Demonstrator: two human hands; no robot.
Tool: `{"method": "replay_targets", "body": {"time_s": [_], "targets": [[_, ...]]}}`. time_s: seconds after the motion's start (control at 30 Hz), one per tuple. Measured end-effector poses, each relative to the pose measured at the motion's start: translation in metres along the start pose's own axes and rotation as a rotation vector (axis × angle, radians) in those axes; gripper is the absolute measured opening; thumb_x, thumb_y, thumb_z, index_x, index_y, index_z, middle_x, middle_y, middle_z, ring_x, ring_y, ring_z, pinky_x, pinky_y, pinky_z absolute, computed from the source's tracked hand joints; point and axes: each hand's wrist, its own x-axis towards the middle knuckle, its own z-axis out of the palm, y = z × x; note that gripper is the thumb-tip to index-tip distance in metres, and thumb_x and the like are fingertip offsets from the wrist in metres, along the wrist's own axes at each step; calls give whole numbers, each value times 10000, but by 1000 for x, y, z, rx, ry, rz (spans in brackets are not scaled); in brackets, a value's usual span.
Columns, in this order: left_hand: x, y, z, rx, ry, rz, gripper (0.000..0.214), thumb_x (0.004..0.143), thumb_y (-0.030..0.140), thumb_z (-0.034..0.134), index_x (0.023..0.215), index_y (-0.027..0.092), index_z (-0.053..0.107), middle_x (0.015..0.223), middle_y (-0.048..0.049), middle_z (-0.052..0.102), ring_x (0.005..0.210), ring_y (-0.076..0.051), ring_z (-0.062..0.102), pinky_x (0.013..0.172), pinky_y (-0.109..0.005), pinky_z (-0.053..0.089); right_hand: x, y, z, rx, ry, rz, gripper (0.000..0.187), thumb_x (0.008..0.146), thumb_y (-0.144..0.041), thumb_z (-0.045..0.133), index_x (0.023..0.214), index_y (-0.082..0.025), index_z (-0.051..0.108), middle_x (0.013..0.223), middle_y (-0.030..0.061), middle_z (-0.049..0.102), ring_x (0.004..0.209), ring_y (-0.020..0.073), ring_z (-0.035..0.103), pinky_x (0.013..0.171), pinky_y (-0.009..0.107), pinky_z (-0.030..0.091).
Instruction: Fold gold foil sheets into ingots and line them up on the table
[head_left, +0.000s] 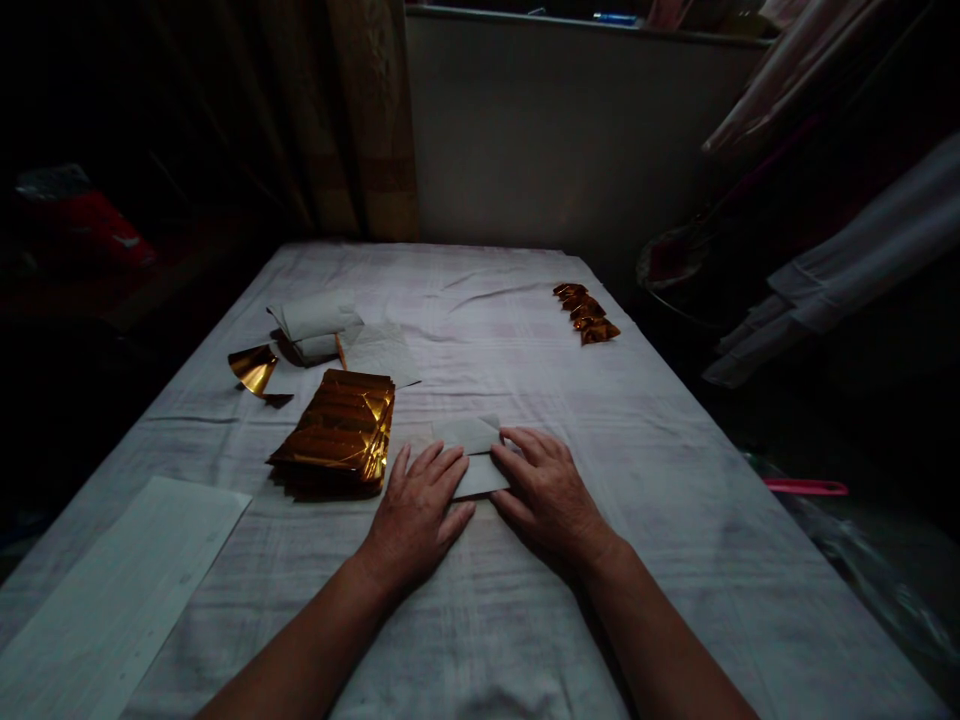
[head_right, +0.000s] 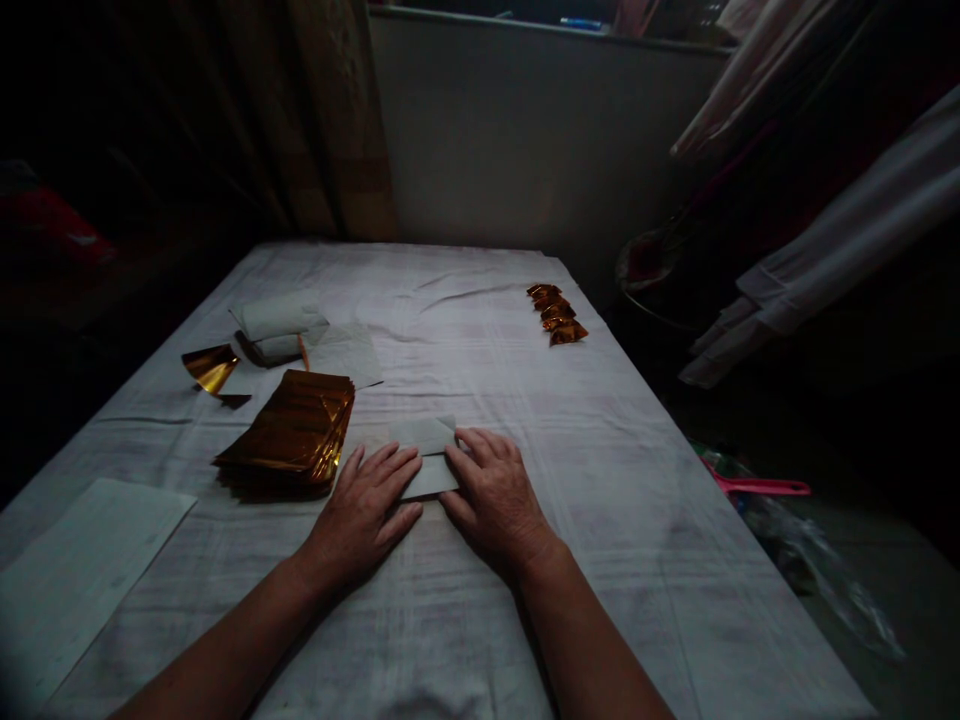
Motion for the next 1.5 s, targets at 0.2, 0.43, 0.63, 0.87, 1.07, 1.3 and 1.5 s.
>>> {"method": "replay_targets", "body": {"time_s": [0.2, 0.43, 0.63, 0.87, 1.07, 1.3, 1.5], "targets": [[-1, -1, 0, -11, 17, 10, 485, 927, 349, 570, 1396, 240, 520, 1430, -97, 567, 1386, -285, 438, 1205, -588, 187, 1, -2, 3, 52, -30, -26, 398, 823, -277, 679, 1217, -218, 658, 1301, 116, 648, 1280, 326, 501, 1048, 511, 384], [-1, -2, 1, -19, 16, 24, 493, 922, 338, 573, 1400, 239, 508, 1426, -95, 572, 1384, -292, 443, 1201, -597, 191, -2, 5, 8, 117, 0, 8, 323, 873, -301, 661, 1190, -241, 682, 1283, 100, 666, 1244, 303, 547, 1036, 505, 413], [-2, -4, 3, -15, 48, 29, 659, 929, 332, 553, 1523, 198, 299, 1458, -123, 536, 1382, -284, 453, 1197, -572, 220, 1, 6, 14, 161, 57, 51, 221, 931, -284, 589, 1109, -245, 714, 1205, 77, 704, 1176, 263, 592, 1014, 473, 415], [-3, -8, 3, -59, 99, 51, 824, 947, 311, 530, 1577, 229, 5, 1487, -150, 495, 1372, -261, 472, 1190, -562, 249, 10, 6, 20, 207, 120, 144, 193, 941, -268, 555, 950, -261, 748, 1069, 50, 736, 1039, 230, 638, 946, 431, 416], [-3, -1, -3, -22, 253, 100, 766, 945, 238, 521, 1575, 226, 85, 1574, -176, 348, 1456, -288, 336, 1154, -530, 339, 13, 5, 24, 206, 136, 190, 190, 927, -270, 569, 889, -253, 755, 1018, 49, 737, 991, 214, 633, 911, 400, 414], [-2, 10, -11, 74, 154, 282, 391, 960, 243, 479, 1329, 158, 573, 1453, -98, 545, 1404, -270, 413, 1209, -496, 243, 14, 6, 26, 216, 144, 195, 186, 933, -276, 573, 881, -252, 751, 998, 40, 739, 985, 209, 635, 903, 396, 397], [-3, 9, -6, 139, 134, 188, 452, 957, 401, 512, 1335, 167, 591, 1474, -84, 527, 1437, -305, 355, 1222, -511, 192, 15, 5, 26, 225, 151, 204, 191, 927, -271, 570, 877, -253, 754, 984, 38, 732, 969, 205, 632, 909, 391, 397]]}}
